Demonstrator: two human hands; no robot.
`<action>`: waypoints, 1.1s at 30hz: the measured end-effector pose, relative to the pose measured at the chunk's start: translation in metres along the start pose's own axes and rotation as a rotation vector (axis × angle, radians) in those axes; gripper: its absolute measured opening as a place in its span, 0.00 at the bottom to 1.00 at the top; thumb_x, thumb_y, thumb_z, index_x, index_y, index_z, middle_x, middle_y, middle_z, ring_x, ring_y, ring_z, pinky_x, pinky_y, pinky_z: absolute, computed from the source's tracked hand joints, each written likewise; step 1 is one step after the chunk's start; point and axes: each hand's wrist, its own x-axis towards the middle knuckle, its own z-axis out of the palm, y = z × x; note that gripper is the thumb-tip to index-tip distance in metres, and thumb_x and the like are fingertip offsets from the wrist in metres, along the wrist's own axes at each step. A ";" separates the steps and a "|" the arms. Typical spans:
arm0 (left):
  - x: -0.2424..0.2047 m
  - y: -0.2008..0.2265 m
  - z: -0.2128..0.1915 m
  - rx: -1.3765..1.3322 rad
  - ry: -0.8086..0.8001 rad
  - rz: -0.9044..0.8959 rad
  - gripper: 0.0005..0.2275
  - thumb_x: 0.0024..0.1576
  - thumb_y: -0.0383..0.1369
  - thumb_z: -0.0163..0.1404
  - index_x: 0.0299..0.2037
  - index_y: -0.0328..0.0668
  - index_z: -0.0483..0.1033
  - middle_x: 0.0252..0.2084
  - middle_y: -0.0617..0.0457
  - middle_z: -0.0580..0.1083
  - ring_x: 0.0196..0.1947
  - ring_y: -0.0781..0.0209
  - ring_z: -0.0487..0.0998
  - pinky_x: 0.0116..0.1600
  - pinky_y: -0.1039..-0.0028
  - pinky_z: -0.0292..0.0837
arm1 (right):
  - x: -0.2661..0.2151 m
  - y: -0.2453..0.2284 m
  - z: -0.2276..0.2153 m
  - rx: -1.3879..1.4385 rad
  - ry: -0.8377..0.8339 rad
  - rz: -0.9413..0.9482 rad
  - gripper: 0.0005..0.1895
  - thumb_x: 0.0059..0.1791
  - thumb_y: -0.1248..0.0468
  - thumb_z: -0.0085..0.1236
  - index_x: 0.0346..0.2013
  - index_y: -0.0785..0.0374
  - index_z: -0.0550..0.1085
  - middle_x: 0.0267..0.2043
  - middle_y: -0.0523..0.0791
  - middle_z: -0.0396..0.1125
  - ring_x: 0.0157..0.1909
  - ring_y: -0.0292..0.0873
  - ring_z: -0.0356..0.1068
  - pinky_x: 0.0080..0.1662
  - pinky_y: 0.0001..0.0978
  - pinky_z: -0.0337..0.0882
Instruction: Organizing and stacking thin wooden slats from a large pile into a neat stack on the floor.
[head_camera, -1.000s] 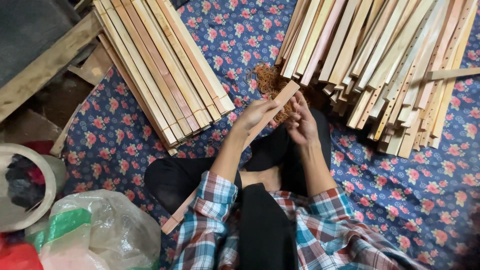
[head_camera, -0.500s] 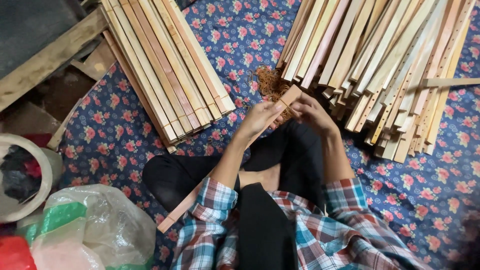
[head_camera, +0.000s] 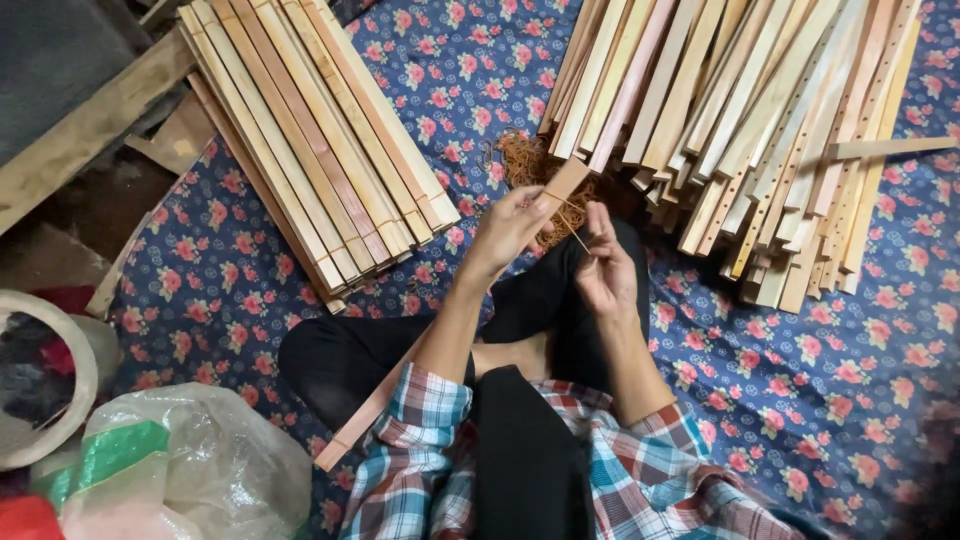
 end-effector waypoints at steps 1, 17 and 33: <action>-0.004 0.000 0.003 0.002 0.002 0.003 0.21 0.60 0.46 0.56 0.58 0.41 0.75 0.32 0.38 0.81 0.24 0.53 0.84 0.25 0.76 0.78 | 0.008 -0.001 -0.003 0.001 -0.003 0.003 0.40 0.48 0.85 0.36 0.74 0.58 0.58 0.75 0.50 0.56 0.41 0.39 0.77 0.40 0.17 0.76; -0.043 0.004 -0.008 0.601 -0.638 -0.160 0.17 0.53 0.47 0.54 0.44 0.48 0.82 0.29 0.53 0.82 0.22 0.60 0.81 0.29 0.76 0.76 | 0.044 -0.012 0.036 -1.559 0.099 0.623 0.20 0.46 0.64 0.64 0.50 0.70 0.78 0.41 0.55 0.77 0.42 0.44 0.79 0.46 0.36 0.78; -0.046 0.046 -0.043 0.607 -0.537 -0.371 0.11 0.60 0.37 0.50 0.40 0.41 0.83 0.24 0.49 0.80 0.14 0.68 0.77 0.16 0.85 0.69 | -0.027 0.046 0.136 -2.218 -0.491 -0.203 0.22 0.35 0.64 0.78 0.42 0.63 0.82 0.39 0.50 0.78 0.45 0.55 0.78 0.51 0.44 0.74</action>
